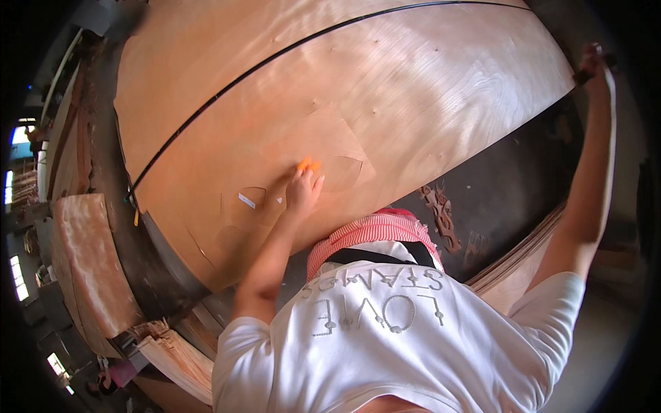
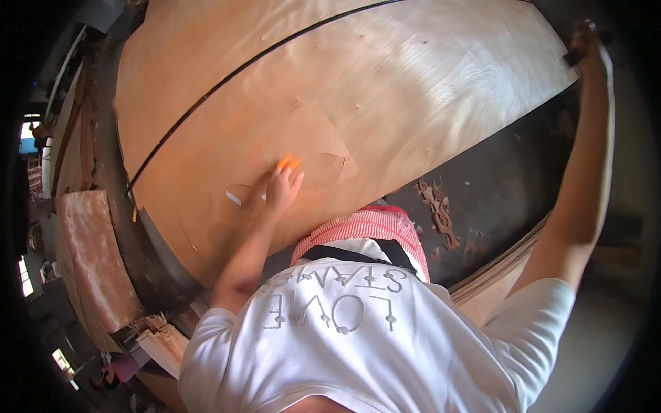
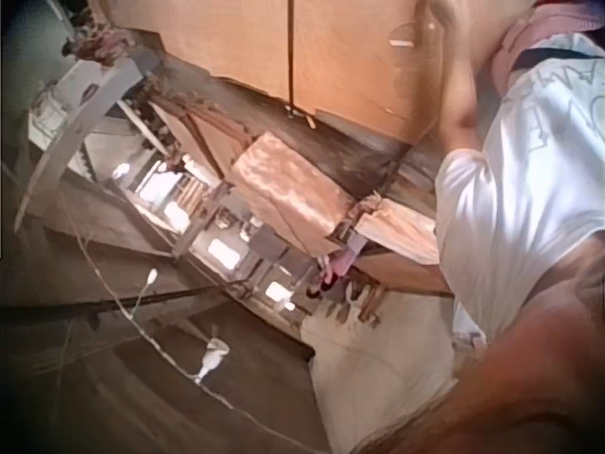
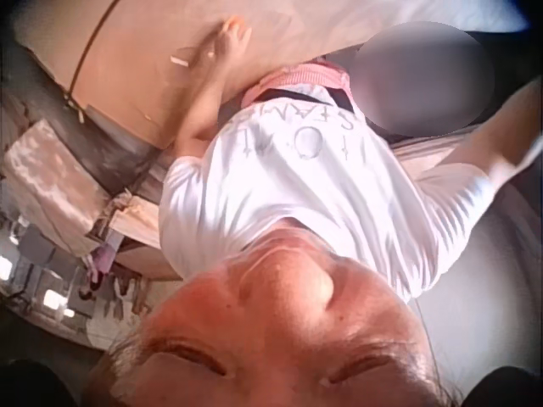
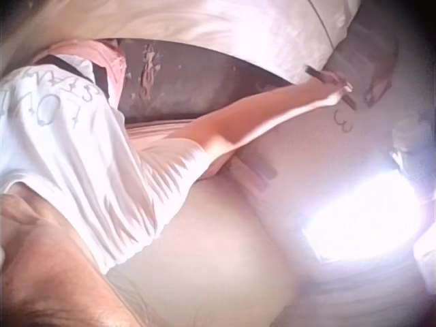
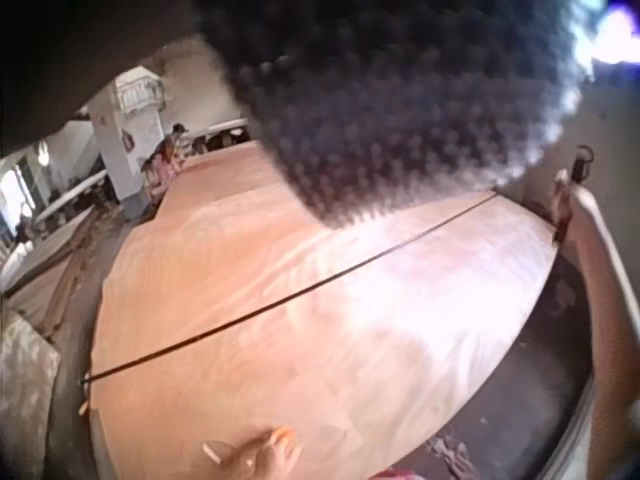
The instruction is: The person uses a utility knife and a long straightedge to cut large sheets of plywood on a workbench. They repeatedly position the straightedge, score the wood, and remove cut pieces, including a pre-cut decorative shape, while another worker is visible in the background.
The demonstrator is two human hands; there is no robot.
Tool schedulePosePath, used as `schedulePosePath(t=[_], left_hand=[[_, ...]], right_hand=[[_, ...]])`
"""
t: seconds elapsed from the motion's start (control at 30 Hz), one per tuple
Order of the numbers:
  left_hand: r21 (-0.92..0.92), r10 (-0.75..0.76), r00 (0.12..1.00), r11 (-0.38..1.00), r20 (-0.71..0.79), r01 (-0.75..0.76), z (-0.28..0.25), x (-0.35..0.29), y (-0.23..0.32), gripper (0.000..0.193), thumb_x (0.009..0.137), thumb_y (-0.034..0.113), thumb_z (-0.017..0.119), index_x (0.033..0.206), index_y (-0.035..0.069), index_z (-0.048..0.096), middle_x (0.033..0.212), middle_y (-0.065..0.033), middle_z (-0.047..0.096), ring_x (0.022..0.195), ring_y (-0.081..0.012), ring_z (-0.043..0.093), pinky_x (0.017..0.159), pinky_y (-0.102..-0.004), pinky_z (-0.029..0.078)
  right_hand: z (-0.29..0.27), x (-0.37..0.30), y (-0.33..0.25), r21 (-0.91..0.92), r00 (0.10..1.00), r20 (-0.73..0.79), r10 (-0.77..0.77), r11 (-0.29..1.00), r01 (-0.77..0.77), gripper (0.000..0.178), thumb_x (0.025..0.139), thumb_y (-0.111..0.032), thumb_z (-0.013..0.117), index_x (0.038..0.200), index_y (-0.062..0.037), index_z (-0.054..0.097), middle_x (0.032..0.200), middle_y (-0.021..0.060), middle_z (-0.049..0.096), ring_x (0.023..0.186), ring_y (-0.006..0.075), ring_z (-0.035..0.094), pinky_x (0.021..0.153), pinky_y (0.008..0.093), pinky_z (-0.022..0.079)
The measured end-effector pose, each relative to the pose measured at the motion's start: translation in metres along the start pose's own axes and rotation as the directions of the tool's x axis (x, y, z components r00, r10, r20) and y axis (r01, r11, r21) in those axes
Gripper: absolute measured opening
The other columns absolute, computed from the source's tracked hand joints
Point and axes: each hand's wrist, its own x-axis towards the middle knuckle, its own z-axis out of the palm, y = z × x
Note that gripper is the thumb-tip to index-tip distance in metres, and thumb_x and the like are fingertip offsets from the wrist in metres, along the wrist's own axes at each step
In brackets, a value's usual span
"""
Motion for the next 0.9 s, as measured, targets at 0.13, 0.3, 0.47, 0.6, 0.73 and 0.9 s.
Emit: schedulePosePath(t=[0.13,0.3,0.47,0.6,0.73,0.9], left_hand=[[0.223,0.058,0.992,0.974,-0.11,-0.032,0.028,0.05,-0.048,0.039,0.078,0.021,0.057,0.112,0.005,0.049,0.124,-0.0166,0.041,0.109,-0.0333,0.043,0.091,-0.0409,0.035],[0.299,0.151,0.985,0.939,0.082,-0.169,0.036,0.07,-0.052,0.049,0.077,0.03,0.057,0.122,0.015,0.045,0.132,-0.0133,0.032,0.123,-0.0276,0.028,0.101,-0.0453,0.019],[0.348,0.188,0.981,0.917,0.051,-0.194,0.041,0.075,-0.055,0.046,0.077,0.03,0.056,0.119,0.016,0.048,0.129,-0.0131,0.036,0.122,-0.0264,0.029,0.101,-0.0457,0.019],[0.336,0.227,0.974,0.919,-0.016,-0.208,0.041,0.075,-0.063,0.042,0.077,0.029,0.054,0.117,0.015,0.05,0.127,-0.0129,0.039,0.121,-0.0258,0.031,0.1,-0.0457,0.021],[0.347,0.221,0.975,0.917,-0.024,-0.199,0.047,0.077,-0.079,0.038,0.077,0.027,0.053,0.114,0.015,0.052,0.127,-0.0116,0.04,0.12,-0.025,0.033,0.099,-0.0453,0.022],[0.32,0.199,0.98,0.929,-0.011,-0.185,0.054,0.075,-0.08,0.038,0.078,0.026,0.052,0.114,0.015,0.052,0.127,-0.0107,0.04,0.12,-0.0244,0.033,0.1,-0.0444,0.021]], right_hand=[[0.051,-0.164,0.168,-0.156,0.75,0.439,0.496,0.863,-0.48,0.033,0.084,-0.036,0.051,0.103,-0.009,0.054,0.059,-0.0097,0.041,0.044,0.0025,0.029,0.04,0.0164,0.023],[0.109,-0.377,0.199,-0.489,0.459,0.37,0.808,0.589,-0.643,0.033,0.083,-0.038,0.051,0.088,-0.0061,0.058,0.056,-0.0053,0.038,0.047,0.007,0.033,0.044,0.0212,0.027],[0.139,-0.45,0.207,-0.274,0.073,0.588,0.805,0.284,-0.919,0.021,0.086,-0.024,0.046,0.092,-0.0049,0.055,0.062,-0.0036,0.044,0.043,0.0021,0.028,0.04,0.0171,0.02],[0.174,-0.469,0.218,-0.427,0.128,0.628,0.767,0.478,-0.767,0.024,0.086,-0.014,0.047,0.105,-0.0029,0.054,0.066,-0.0027,0.051,0.045,0.0024,0.032,0.041,0.0164,0.027],[0.216,-0.469,0.248,-0.589,0.248,0.594,0.766,0.623,-0.514,0.019,0.085,-0.02,0.051,0.091,-0.003,0.059,0.064,-0.0021,0.054,0.048,0.0029,0.04,0.041,0.0178,0.031],[0.257,-0.474,0.286,-0.377,0.32,0.593,0.739,0.606,-0.701,0.02,0.084,-0.021,0.053,0.087,-0.0023,0.059,0.065,-0.001,0.057,0.049,0.0033,0.043,0.042,0.0174,0.033]])
